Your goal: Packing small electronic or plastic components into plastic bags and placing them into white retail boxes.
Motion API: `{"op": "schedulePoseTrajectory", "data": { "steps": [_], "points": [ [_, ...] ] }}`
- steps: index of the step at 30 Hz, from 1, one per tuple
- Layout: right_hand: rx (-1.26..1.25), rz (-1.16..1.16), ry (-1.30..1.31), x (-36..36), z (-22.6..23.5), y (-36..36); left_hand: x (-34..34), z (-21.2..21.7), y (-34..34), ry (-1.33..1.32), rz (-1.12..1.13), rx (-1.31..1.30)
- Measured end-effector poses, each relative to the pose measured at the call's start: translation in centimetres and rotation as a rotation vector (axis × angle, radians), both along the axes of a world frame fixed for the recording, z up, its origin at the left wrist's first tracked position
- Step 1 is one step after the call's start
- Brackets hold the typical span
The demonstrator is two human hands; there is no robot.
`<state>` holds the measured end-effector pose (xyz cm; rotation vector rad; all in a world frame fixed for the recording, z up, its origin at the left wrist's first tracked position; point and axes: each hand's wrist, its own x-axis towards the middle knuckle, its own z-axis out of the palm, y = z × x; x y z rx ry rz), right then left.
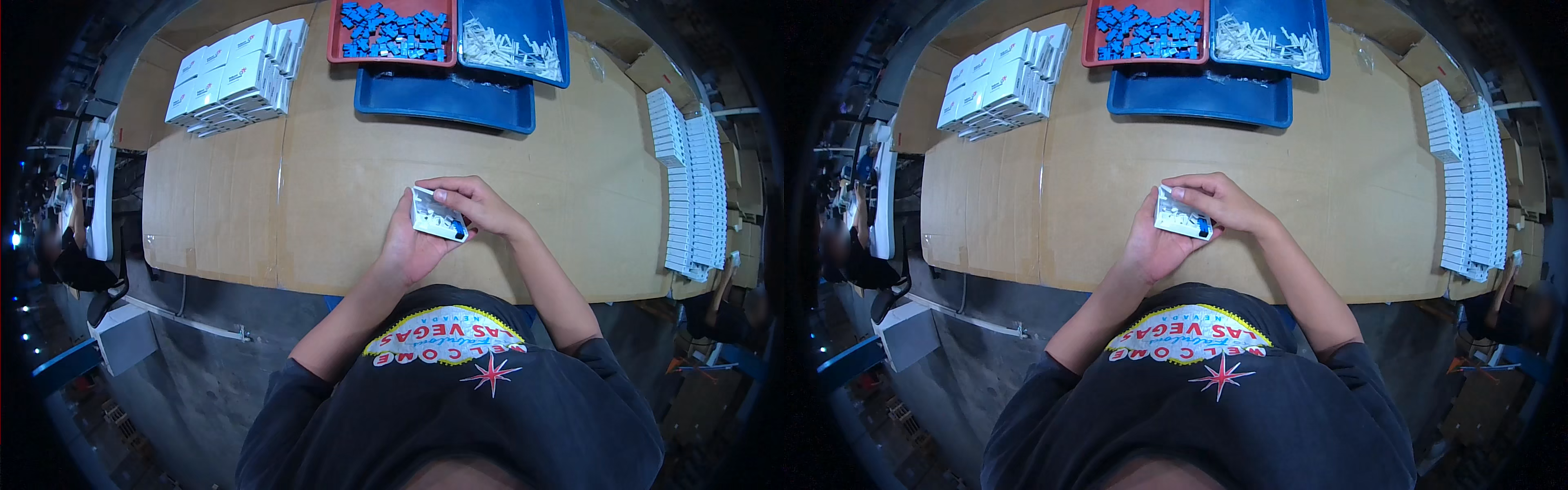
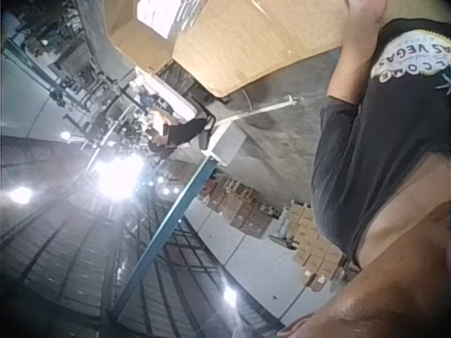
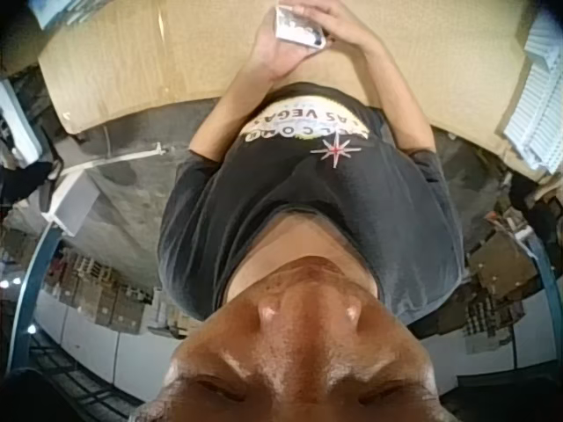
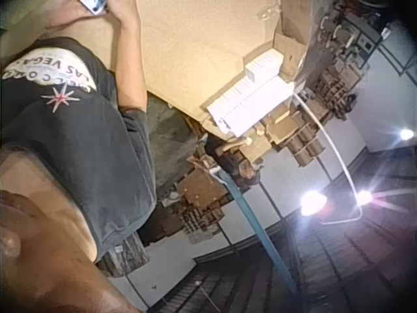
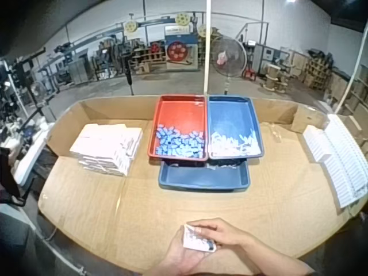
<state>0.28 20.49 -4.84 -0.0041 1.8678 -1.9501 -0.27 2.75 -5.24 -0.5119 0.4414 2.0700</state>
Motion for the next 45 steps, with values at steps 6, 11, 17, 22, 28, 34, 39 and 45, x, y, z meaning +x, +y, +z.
{"op": "schedulePoseTrajectory", "data": {
  "steps": [6, 11, 17, 22, 28, 34, 39, 45],
  "points": [
    [0.034, -0.017, 0.027, 0.2, -0.3, 0.2, 0.0, -1.1, 0.0, -0.047, 0.014, 0.096],
    [0.054, -0.008, 0.009, 0.1, -0.2, 0.2, 0.1, -1.4, 0.1, -0.107, 0.039, 0.131],
    [0.048, -0.04, 0.04, -0.1, -0.8, -0.1, 0.2, -2.6, 0.0, -0.076, 0.03, 0.16],
    [0.085, 0.012, 0.023, -0.2, -0.8, 0.1, 0.1, -2.3, 0.0, -0.073, 0.017, 0.091],
    [0.082, 0.011, -0.008, 0.0, -1.5, 0.2, 0.1, -3.1, -0.1, -0.087, -0.026, 0.09],
    [0.117, 0.017, -0.003, 0.1, -1.4, 0.1, 0.2, -3.7, -0.3, -0.095, -0.039, 0.096],
    [0.128, 0.018, 0.015, 0.3, -2.1, 0.1, 0.2, -3.2, 0.0, -0.11, -0.047, 0.063],
    [0.094, -0.006, -0.094, 0.5, -1.2, 0.0, 0.3, -3.4, -0.1, -0.129, -0.05, 0.0]
  ]
}}
